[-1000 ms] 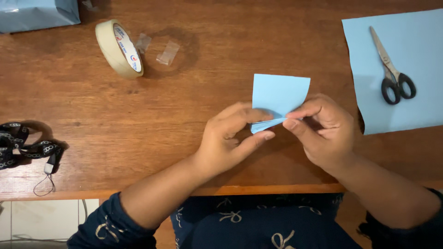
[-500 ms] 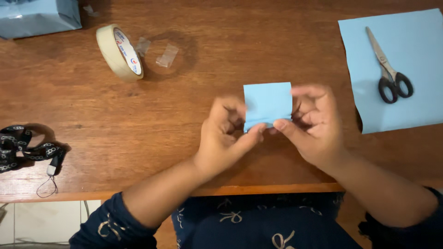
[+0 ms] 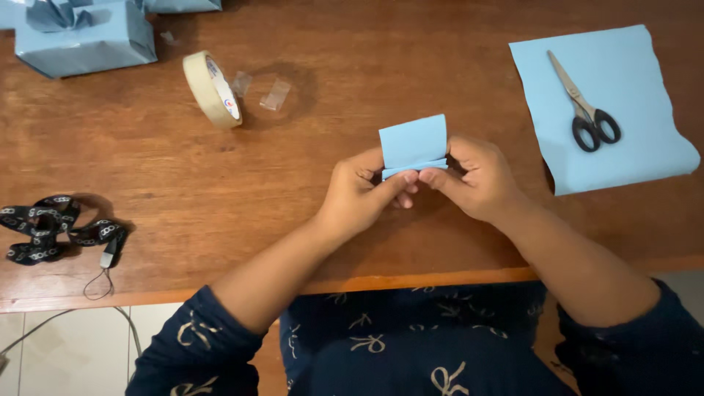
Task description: The person folds a small light-blue paper package, secures it with clear tape, and cuts a strip of blue paper with scissors. They fold the strip into a narrow pleated piece and place it on the table among other wrapped packages.
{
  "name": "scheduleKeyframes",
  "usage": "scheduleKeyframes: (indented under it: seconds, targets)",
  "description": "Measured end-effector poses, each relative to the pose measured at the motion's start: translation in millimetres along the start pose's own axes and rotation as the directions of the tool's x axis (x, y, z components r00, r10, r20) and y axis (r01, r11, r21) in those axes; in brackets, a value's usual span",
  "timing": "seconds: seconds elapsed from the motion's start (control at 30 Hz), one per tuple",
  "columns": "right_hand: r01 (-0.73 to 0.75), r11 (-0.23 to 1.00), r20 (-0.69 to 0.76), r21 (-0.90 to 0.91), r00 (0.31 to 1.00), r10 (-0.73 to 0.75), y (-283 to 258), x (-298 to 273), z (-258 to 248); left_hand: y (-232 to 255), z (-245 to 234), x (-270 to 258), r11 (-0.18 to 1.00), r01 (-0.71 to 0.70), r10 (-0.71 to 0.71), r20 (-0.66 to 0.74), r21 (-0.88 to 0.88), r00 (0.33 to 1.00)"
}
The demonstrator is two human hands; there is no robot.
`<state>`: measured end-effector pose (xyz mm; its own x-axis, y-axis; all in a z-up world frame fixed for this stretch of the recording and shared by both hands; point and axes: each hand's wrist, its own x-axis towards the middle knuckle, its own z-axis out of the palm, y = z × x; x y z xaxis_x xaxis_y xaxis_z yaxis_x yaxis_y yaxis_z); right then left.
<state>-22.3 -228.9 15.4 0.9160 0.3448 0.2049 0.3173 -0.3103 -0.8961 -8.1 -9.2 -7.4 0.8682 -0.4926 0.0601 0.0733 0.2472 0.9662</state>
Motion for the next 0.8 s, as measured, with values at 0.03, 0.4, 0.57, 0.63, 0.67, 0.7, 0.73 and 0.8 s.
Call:
scheduleKeyframes:
  seconds: [0.03,0.4,0.57,0.63,0.67,0.7,0.73,0.8]
  targets:
    - [0.007,0.996,-0.019,-0.088,1.0,-0.009,-1.2,0.4,0.3,0.6,0.4,-1.6,0.998,-0.037,0.037,0.005,0.051,0.999]
    - [-0.101,0.995,-0.041,-0.005,0.994,0.101,3.4,-0.4,0.5,-2.9,-3.4,0.4,0.913,-0.205,0.22,-0.002,0.352,0.976]
    - [-0.228,0.935,0.111,0.271,0.972,0.205,9.3,9.3,-6.6,-9.2,-14.6,11.8,0.998,0.0,-0.002,0.035,0.056,0.999]
    - [-0.213,0.943,0.111,0.255,0.975,0.19,2.5,7.3,-9.2,-7.7,-19.5,12.4,1.0,0.024,-0.025,0.112,0.013,0.993]
    - [-0.206,0.961,0.074,0.182,0.978,0.196,-2.5,3.8,-9.6,-6.1,-21.0,12.4,0.999,0.039,-0.038,0.151,-0.006,0.988]
    - [-0.201,0.974,0.033,0.108,0.979,0.199,-7.9,-0.1,-10.9,-4.1,-21.0,13.2,0.999,0.051,-0.048,0.185,-0.015,0.982]
    - [-0.204,0.976,-0.005,0.073,0.979,0.205,-13.3,-4.4,-12.4,-1.7,-20.4,14.4,0.998,0.064,-0.057,0.219,-0.024,0.974]
    - [-0.22,0.975,-0.09,0.008,0.971,0.22,-22.6,-16.6,-12.7,3.5,-18.1,17.3,0.997,0.074,-0.066,0.258,-0.019,0.964]
